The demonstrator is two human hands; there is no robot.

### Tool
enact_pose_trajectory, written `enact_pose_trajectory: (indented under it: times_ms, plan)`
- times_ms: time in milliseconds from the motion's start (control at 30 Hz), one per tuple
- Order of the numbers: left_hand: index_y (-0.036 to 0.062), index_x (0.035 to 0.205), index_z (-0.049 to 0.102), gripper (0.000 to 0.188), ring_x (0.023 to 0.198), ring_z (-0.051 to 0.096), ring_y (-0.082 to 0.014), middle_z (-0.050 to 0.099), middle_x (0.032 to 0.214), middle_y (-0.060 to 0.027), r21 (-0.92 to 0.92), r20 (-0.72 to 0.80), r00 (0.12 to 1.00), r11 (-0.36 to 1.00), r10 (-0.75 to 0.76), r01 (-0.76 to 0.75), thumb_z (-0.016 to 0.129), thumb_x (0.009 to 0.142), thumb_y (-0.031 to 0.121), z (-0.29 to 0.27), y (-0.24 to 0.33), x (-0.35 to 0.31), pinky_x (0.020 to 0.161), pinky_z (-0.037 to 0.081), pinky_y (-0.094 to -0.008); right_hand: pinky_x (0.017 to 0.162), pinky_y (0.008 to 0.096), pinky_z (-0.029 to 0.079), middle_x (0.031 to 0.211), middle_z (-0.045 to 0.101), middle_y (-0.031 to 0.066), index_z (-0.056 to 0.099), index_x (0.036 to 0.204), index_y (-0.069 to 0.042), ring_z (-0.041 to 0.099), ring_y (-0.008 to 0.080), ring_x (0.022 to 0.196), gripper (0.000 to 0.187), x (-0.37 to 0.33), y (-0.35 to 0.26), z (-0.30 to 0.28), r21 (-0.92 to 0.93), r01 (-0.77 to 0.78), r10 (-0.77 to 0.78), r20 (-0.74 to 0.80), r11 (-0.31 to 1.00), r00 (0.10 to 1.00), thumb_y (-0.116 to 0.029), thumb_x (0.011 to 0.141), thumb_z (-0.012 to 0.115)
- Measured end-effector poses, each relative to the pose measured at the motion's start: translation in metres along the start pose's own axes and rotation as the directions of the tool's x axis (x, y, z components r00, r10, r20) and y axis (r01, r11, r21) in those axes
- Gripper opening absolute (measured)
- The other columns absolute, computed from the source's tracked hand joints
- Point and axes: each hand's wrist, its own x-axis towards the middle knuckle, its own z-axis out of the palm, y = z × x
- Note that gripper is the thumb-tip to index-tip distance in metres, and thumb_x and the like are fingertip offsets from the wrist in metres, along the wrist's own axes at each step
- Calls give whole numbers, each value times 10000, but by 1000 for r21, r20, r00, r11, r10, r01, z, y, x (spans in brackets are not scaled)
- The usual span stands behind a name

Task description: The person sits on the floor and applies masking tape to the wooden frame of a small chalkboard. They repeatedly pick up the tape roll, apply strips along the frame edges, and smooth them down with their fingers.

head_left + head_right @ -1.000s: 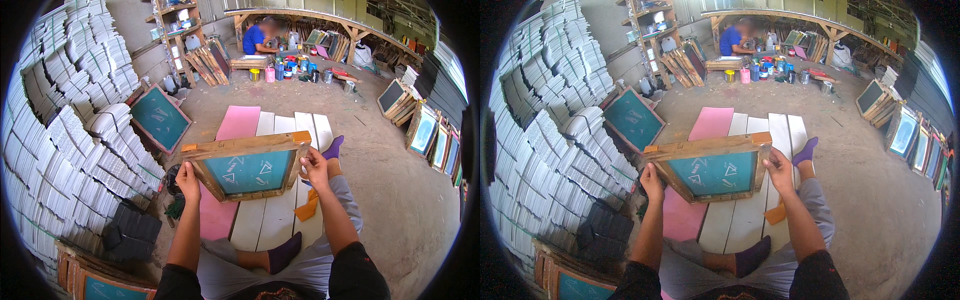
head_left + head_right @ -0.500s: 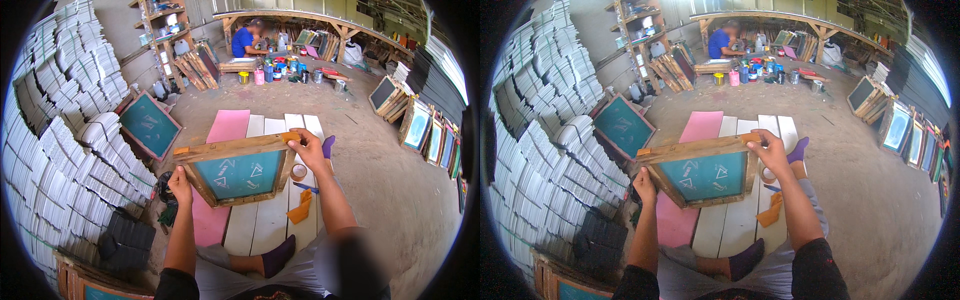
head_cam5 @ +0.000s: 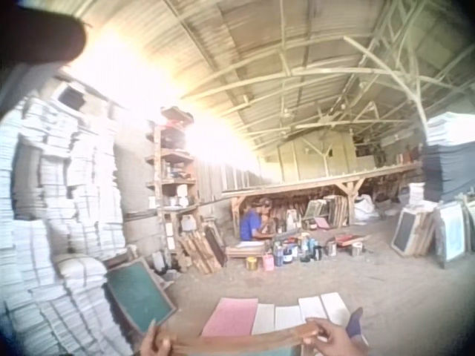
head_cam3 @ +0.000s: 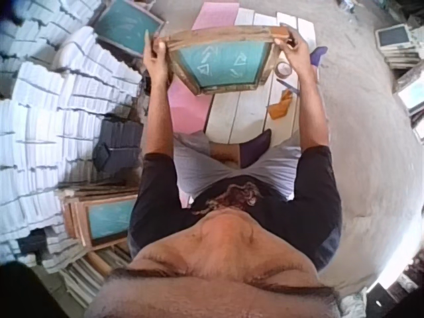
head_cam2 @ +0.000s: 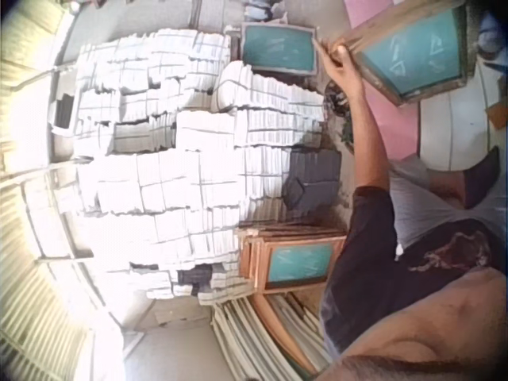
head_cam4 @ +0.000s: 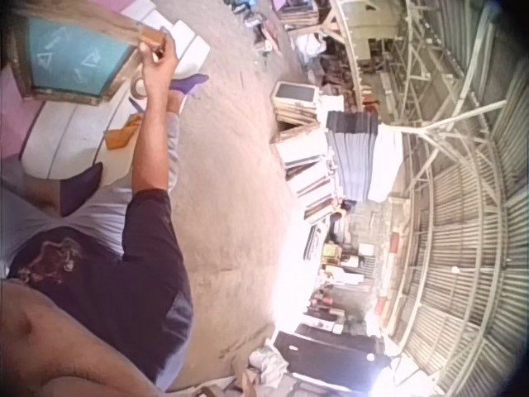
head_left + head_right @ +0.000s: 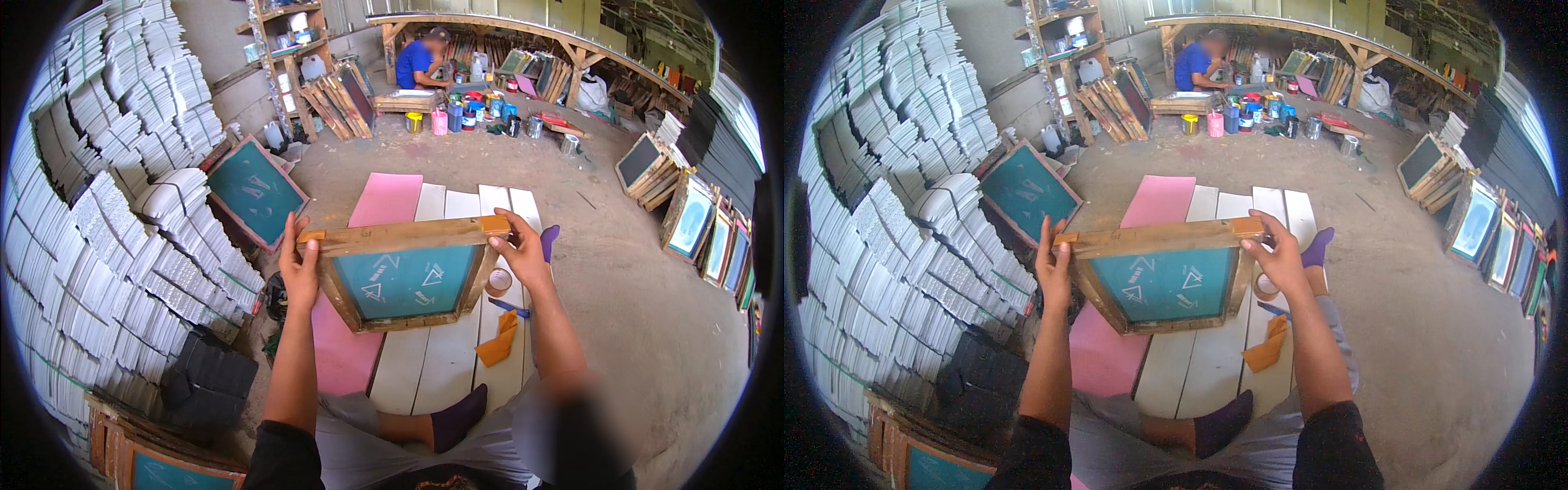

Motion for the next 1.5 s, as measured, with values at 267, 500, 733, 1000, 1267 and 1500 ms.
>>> enact_pose_trajectory:
  times_ms: [267, 500, 733, 1000, 1267, 1500]
  plan:
    - [98, 1359, 662, 649, 1389, 466, -394, 469, 1514, -212, 421, 454, 855, 786, 250, -453, 847, 759, 263, -41, 16, 40, 1154, 355, -482, 1034, 351, 481, 1292, 653, 115, 562, 1406, -30, 618, 200, 1184, 539, -3, 10, -1, 108, 37, -34, -25, 994, 999, -64, 897, 736]
    - [139, 1205, 772, 480, 1438, 384, -386, 424, 1530, -212, 356, 527, 809, 797, 260, -488, 858, 745, 246, -43, 10, 49, 1187, 293, -500, 1046, 351, 469, 1273, 659, 105, 563, 1392, -14, 617, 203, 1177, 543, -1, 17, 2, 123, 74, -67, -58, 990, 996, -96, 890, 751]
    - [144, 1134, 806, 409, 1357, 425, -389, 466, 1371, -162, 342, 466, 815, 779, 346, -526, 857, 731, 193, -38, 7, 44, 1178, 305, -510, 1011, 340, 487, 1250, 665, 100, 555, 1398, -12, 620, 191, 1152, 538, -2, 14, 2, 147, 57, -51, -46, 988, 998, -89, 899, 741]
    - [136, 1090, 817, 380, 1332, 444, -381, 498, 1335, -163, 366, 416, 792, 715, 446, -595, 874, 722, 214, -34, 1, 36, 1147, 349, -503, 1023, 330, 466, 1258, 657, 109, 550, 1401, -11, 608, 189, 1162, 540, -3, 23, -1, 145, 107, -99, -65, 984, 993, -108, 905, 741]
    - [150, 1069, 821, 364, 1345, 440, -383, 527, 1340, -157, 467, 367, 840, 702, 400, -539, 878, 720, 238, -31, 16, 36, 1118, 356, -512, 1036, 332, 457, 1276, 651, 113, 543, 1410, -6, 595, 191, 1191, 566, -3, 19, 1, 180, 74, -67, -43, 981, 997, -152, 906, 754]
    - [154, 1156, 793, 487, 1353, 428, -391, 484, 1410, -186, 427, 373, 816, 698, 443, -574, 896, 689, 247, -40, -5, 30, 1165, 307, -504, 1056, 345, 449, 1367, 610, 129, 533, 1426, 2, 584, 209, 1232, 582, -3, 24, 6, 196, 89, -76, -74, 976, 994, -154, 908, 747]
